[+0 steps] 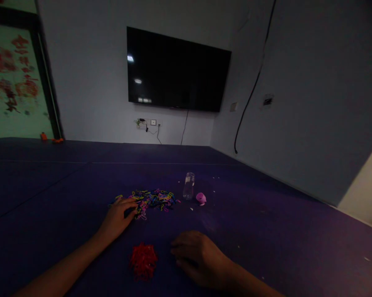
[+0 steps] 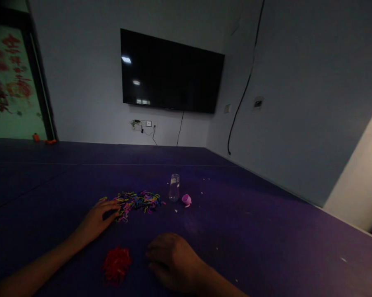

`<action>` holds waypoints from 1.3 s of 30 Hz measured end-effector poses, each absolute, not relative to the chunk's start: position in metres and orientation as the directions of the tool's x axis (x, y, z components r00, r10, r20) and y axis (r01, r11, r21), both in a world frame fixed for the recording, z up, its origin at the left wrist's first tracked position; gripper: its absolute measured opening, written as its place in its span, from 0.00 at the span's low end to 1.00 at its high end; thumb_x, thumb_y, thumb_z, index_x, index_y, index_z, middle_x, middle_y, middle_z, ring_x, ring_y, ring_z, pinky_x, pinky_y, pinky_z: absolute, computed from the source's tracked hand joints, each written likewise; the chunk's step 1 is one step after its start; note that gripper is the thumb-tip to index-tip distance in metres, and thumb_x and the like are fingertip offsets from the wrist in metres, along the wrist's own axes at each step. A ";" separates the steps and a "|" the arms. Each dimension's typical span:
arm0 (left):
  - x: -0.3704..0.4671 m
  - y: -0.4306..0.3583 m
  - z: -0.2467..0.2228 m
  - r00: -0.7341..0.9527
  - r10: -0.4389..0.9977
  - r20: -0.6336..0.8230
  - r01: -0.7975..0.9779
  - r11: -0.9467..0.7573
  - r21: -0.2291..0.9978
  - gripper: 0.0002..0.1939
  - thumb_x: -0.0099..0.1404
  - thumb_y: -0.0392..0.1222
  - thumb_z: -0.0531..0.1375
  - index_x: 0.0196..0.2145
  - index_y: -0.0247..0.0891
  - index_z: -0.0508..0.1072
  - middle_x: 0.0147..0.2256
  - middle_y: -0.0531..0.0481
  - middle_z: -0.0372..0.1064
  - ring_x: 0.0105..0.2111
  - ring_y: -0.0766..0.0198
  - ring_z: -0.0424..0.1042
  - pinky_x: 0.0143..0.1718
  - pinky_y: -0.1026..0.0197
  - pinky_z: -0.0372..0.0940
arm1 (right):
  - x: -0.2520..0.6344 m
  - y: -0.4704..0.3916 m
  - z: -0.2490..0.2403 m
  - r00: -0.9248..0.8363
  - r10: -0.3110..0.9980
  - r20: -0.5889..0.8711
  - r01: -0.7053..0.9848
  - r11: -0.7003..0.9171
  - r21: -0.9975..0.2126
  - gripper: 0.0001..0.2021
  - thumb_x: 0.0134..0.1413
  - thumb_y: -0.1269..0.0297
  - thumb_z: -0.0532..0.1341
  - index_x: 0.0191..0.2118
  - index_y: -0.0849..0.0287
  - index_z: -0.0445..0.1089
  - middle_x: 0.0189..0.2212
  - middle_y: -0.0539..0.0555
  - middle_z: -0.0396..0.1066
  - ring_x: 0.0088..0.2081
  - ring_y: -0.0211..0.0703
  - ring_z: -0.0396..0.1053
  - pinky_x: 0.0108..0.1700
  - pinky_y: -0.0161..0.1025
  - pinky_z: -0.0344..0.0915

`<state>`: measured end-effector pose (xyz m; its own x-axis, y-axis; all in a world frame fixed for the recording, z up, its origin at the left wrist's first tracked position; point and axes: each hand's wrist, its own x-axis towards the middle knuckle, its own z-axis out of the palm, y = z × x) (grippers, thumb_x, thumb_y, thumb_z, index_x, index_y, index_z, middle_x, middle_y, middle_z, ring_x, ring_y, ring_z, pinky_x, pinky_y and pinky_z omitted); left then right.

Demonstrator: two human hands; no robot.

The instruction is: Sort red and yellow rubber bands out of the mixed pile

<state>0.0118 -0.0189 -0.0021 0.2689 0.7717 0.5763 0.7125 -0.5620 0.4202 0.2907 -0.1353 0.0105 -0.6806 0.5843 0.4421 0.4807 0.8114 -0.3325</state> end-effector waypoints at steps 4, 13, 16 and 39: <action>0.012 -0.018 -0.003 0.284 0.770 0.571 0.708 -0.570 0.417 0.08 0.57 0.40 0.57 0.32 0.43 0.76 0.38 0.47 0.77 0.41 0.53 0.73 0.55 0.43 0.53 | 0.290 -0.135 0.010 -0.669 0.593 0.448 0.492 0.805 -0.332 0.12 0.55 0.70 0.56 0.45 0.57 0.71 0.45 0.57 0.72 0.45 0.43 0.68 0.48 0.40 0.63; 0.013 -0.024 0.003 0.195 0.822 0.535 0.692 -0.502 0.518 0.08 0.54 0.37 0.57 0.29 0.43 0.77 0.32 0.51 0.77 0.37 0.53 0.75 0.44 0.52 0.65 | 0.297 -0.126 0.004 -0.592 0.640 0.489 0.511 0.768 -0.387 0.13 0.59 0.69 0.53 0.47 0.58 0.70 0.42 0.57 0.73 0.44 0.43 0.69 0.47 0.40 0.65; 0.014 -0.023 0.002 0.170 0.834 0.525 0.684 -0.484 0.547 0.08 0.54 0.38 0.56 0.27 0.43 0.77 0.31 0.50 0.77 0.35 0.54 0.75 0.40 0.54 0.67 | 0.298 -0.116 0.002 -0.495 0.699 0.516 0.548 0.712 -0.438 0.13 0.60 0.68 0.52 0.46 0.58 0.71 0.42 0.57 0.73 0.44 0.43 0.69 0.47 0.40 0.65; 0.015 -0.020 -0.002 -0.012 0.885 0.466 0.602 -0.366 0.710 0.15 0.59 0.47 0.52 0.24 0.38 0.74 0.25 0.48 0.75 0.28 0.56 0.74 0.30 0.60 0.64 | 0.180 0.009 0.015 -0.732 0.618 0.289 0.576 0.787 -0.222 0.12 0.49 0.75 0.58 0.38 0.57 0.75 0.38 0.52 0.75 0.41 0.43 0.71 0.41 0.34 0.62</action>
